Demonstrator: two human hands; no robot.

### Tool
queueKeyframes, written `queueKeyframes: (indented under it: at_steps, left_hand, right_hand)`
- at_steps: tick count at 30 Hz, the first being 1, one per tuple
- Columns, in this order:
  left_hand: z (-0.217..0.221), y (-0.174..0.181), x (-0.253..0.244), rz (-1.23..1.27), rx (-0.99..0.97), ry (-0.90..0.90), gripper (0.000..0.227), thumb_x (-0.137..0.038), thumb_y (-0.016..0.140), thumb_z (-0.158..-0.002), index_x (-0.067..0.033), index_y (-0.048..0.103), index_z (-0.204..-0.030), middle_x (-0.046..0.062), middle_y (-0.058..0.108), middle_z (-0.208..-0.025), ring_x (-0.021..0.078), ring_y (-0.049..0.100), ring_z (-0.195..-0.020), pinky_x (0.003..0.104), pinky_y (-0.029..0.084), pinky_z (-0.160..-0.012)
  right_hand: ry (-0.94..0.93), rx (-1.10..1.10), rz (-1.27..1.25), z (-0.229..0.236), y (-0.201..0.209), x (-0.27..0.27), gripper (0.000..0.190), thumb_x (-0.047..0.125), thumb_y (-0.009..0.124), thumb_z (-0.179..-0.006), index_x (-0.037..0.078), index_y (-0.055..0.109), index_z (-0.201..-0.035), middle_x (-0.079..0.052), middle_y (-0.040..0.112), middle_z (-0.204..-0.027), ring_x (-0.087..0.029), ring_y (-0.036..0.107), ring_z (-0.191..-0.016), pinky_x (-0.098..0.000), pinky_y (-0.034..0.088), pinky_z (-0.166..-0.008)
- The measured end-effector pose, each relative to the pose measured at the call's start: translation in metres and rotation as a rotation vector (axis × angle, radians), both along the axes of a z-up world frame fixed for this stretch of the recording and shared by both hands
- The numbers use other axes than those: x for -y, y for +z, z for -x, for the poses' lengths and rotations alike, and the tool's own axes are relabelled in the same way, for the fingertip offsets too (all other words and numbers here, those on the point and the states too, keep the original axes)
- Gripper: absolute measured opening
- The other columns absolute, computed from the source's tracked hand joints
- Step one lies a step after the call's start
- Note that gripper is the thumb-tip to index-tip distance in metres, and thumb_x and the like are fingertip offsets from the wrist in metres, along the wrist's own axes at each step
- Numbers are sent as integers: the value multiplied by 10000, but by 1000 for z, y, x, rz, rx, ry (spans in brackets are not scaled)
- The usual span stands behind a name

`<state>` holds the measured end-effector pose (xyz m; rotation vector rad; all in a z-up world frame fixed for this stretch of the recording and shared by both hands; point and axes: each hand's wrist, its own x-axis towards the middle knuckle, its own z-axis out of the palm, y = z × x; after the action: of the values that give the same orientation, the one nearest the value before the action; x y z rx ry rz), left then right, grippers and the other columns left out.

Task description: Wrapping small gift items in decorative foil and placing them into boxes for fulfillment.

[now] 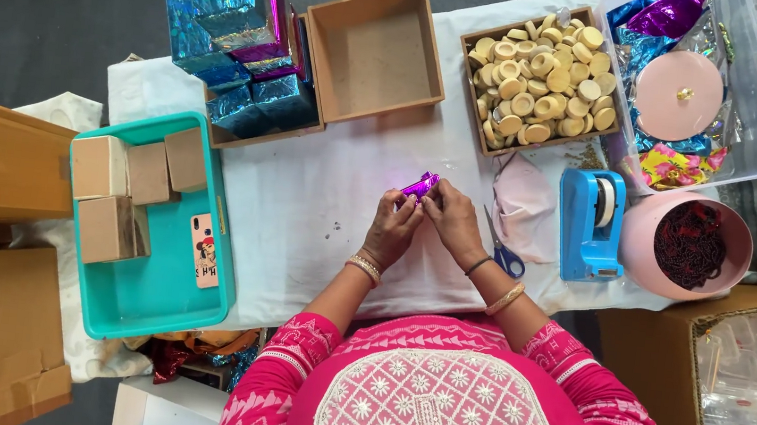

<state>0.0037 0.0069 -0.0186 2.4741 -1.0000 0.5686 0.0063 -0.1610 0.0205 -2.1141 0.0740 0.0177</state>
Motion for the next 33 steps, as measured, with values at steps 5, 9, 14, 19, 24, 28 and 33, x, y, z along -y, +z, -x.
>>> queueKeyframes:
  at_steps: [5,9,14,19,24,28,33]
  left_hand:
    - [-1,5,0,12,-6,-11,238,18,671,-828,-18,673,-1063,142,642,-1187,354,554,-1137,521,479,-1091]
    - [-1,6,-2,39,-23,-35,261,29,673,-827,-11,684,-1085,142,651,-1171,343,565,-1114,505,491,-1074]
    - [-4,14,-3,47,-13,-42,211,1,686,-826,-12,670,-1036,150,649,-1157,352,567,-1103,520,489,-1062]
    - [-4,6,-2,31,-16,-21,196,5,684,-837,-16,672,-1032,146,651,-1164,355,568,-1111,500,498,-1049]
    - [-3,3,-2,40,-9,-24,246,10,686,-808,-2,677,-1053,153,657,-1170,352,567,-1111,493,504,-1043]
    - [-2,3,-2,16,-19,-14,247,10,694,-812,-5,681,-1058,149,654,-1162,358,568,-1119,496,504,-1042]
    - [-5,2,-2,23,-24,10,233,8,689,-829,-2,656,-1060,150,653,-1169,367,566,-1133,496,509,-1044]
  right_hand:
    - [-43,-93,-8,1,35,-3,258,185,713,-911,50,564,-1072,-164,697,-846,-359,694,-790,-439,538,-687]
    - [23,-22,88,5,25,2,197,194,706,-916,93,624,-1064,-122,713,-918,-337,705,-824,-435,548,-696]
    - [106,76,145,9,17,11,194,169,704,-908,111,657,-1087,-107,714,-972,-348,695,-875,-440,549,-716]
    - [108,74,172,4,13,18,236,147,698,-900,130,666,-1132,-96,724,-997,-352,697,-877,-446,550,-716]
    - [233,-8,202,-8,41,29,267,164,735,-833,166,691,-1096,-58,736,-924,-296,717,-802,-427,563,-689]
    - [259,17,242,-10,35,30,264,242,787,-803,184,708,-1048,-48,724,-877,-284,708,-768,-429,558,-661]
    - [208,203,368,-13,-8,30,201,254,786,-831,224,729,-1020,-23,704,-852,-275,701,-787,-413,560,-657]
